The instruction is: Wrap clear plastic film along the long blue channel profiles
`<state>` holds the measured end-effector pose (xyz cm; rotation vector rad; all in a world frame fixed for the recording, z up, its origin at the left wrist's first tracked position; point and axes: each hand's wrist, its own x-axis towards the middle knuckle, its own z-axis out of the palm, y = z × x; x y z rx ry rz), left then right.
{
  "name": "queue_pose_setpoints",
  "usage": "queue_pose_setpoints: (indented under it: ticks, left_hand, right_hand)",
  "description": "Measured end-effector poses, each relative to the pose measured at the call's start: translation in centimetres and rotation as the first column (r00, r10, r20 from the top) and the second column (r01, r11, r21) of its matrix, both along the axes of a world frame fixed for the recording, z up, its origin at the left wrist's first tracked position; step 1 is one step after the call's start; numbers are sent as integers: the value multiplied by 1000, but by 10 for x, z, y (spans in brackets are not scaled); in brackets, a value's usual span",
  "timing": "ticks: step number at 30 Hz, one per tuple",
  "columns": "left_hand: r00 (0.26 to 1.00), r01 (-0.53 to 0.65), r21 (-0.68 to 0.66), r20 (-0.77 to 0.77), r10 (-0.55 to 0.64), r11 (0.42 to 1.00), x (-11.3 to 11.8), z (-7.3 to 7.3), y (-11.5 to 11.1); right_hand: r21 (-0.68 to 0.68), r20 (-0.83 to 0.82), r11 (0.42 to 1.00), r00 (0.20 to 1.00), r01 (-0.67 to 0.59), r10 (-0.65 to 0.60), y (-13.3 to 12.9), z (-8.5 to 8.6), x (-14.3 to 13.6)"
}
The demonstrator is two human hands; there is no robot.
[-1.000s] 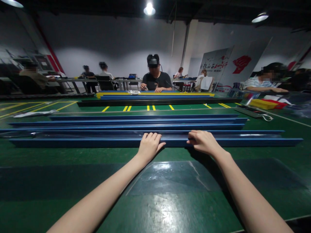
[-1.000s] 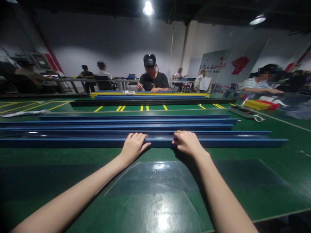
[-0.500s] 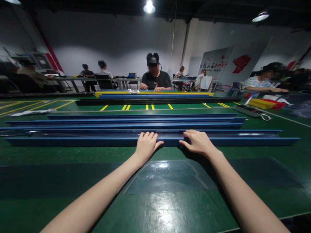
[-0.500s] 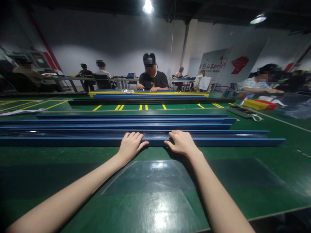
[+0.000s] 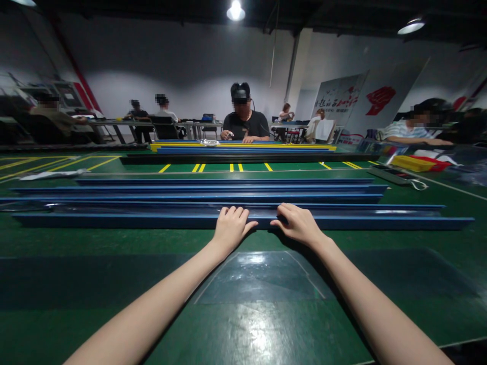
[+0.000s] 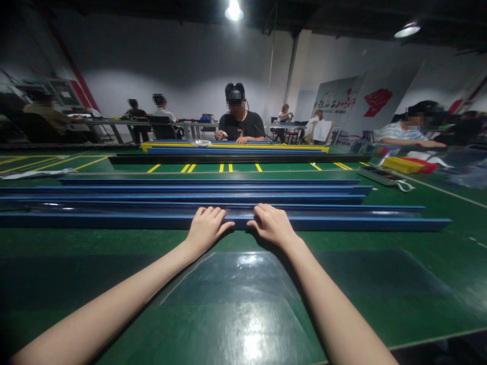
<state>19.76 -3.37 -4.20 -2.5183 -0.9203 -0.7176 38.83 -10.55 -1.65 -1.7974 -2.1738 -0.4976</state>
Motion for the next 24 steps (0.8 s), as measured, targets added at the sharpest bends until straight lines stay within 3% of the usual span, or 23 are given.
queue_pose_setpoints:
  ticks: [12,18,24]
  left_hand:
    - [995,89,-27,36,-88,996,-1,1,1]
    - [978,206,-22,48,-205,978,-1,2,1]
    - [989,143,13,23,-144,990,0,2,1]
  right_hand:
    - [-86,120,995,992,44,-34,-1,14,-3]
    - [-114,127,988,988,105,-91,-5,16,5]
    - [-138,104,978,984,158,-144,-11,19,18]
